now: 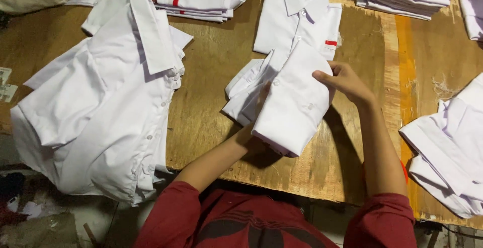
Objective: Folding a white school shirt and using scissors to trim loose threads from the fabric.
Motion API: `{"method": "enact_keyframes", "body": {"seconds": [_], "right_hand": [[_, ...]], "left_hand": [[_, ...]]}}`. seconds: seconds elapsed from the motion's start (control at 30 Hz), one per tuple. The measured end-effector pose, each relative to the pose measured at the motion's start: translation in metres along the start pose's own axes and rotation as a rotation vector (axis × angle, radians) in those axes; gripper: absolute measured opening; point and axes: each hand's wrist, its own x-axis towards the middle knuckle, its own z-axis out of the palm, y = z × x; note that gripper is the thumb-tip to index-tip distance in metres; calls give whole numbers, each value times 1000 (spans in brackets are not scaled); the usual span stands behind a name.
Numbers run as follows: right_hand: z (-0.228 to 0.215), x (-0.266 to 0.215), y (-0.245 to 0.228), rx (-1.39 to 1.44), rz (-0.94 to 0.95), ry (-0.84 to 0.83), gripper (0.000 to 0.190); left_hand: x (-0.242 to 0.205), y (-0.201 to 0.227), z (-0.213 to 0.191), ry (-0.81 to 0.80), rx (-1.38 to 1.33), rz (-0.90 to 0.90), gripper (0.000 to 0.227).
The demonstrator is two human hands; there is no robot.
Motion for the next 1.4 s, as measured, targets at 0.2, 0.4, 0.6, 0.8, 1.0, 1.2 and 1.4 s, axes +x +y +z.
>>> {"method": "enact_keyframes", "body": {"seconds": [0.2, 0.4, 0.6, 0.8, 1.0, 1.2, 1.4], "right_hand": [[28, 39, 37, 110, -51, 153, 28], [54, 59, 62, -200, -15, 115, 37], [50, 103, 143, -377, 18, 167, 43], [79, 50, 75, -11, 382, 64, 49], [104, -17, 46, 32, 508, 27, 70], [94, -62, 19, 112, 414, -172, 54], [94, -38, 67, 70, 202, -112, 38]], "left_hand": [[-44, 36, 53, 114, 37, 101, 92], [-77, 32, 75, 358, 280, 232, 81], [-74, 54, -32, 647, 711, 353, 65], [-87, 87, 87, 750, 445, 331, 65], [-130, 103, 125, 446, 1282, 44, 104], [-143, 132, 63, 455, 1511, 31, 61], [-133, 146, 37, 474, 1579, 91, 52]]}}
